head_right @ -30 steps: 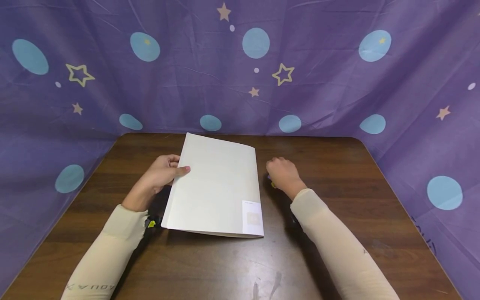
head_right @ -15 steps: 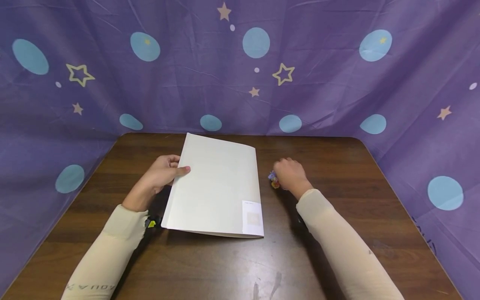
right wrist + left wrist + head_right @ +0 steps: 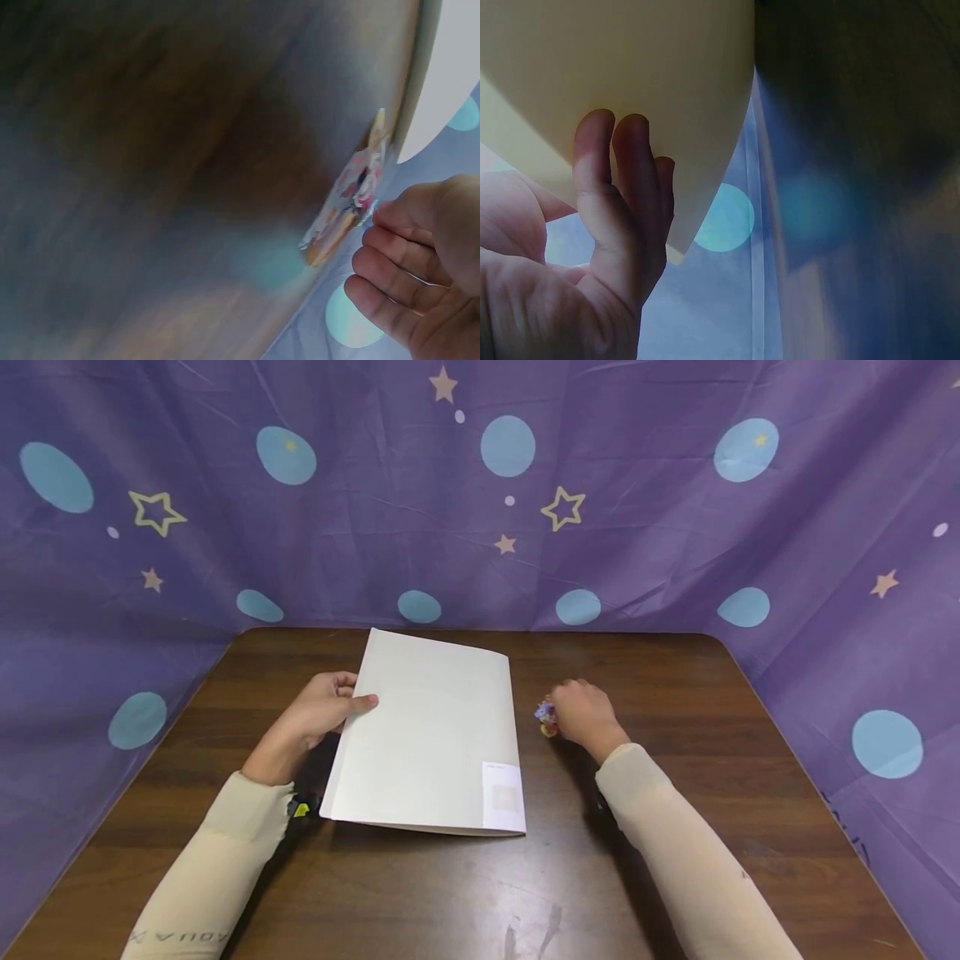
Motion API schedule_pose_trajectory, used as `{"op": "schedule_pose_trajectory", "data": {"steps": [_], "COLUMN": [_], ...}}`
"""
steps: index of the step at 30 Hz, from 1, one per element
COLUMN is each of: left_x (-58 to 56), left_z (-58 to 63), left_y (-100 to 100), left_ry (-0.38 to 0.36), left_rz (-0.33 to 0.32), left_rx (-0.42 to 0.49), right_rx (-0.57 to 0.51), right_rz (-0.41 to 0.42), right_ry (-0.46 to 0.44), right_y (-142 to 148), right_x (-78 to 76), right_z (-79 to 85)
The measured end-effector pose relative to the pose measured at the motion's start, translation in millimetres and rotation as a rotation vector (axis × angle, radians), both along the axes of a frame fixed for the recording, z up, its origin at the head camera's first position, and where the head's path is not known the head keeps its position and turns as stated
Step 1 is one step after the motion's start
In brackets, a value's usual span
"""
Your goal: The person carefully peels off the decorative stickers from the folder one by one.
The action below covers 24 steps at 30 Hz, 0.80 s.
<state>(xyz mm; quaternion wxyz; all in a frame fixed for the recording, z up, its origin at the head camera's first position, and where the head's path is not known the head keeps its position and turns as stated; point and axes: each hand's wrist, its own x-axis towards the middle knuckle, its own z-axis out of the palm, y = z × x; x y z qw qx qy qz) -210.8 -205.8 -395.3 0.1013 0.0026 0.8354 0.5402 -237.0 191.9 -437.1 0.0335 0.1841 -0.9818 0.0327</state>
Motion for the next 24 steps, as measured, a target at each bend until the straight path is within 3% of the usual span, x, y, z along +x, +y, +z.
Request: {"op": "schedule_pose_trajectory", "data": {"steps": [12,21,24], "left_x": [3.4,3.7,3.1], "left_z": [-2.0,-2.4,-1.1], "left_y": [-2,-3,-2], "left_ry": [-0.028,-0.042,-0.043], "left_rz": [0.006,0.025,0.037], "left_rx": [-0.020,-0.067,-0.098], "right_rx": [-0.163,-0.290,-0.316], "right_rz": [0.049,0.166,0.194], "right_ry": [0.055,0.042,0.000], "right_y": [-7,-28,-36], "right_x": [10.3,24.2,25.7], "right_z": [4.8,7.1,7.2]}}
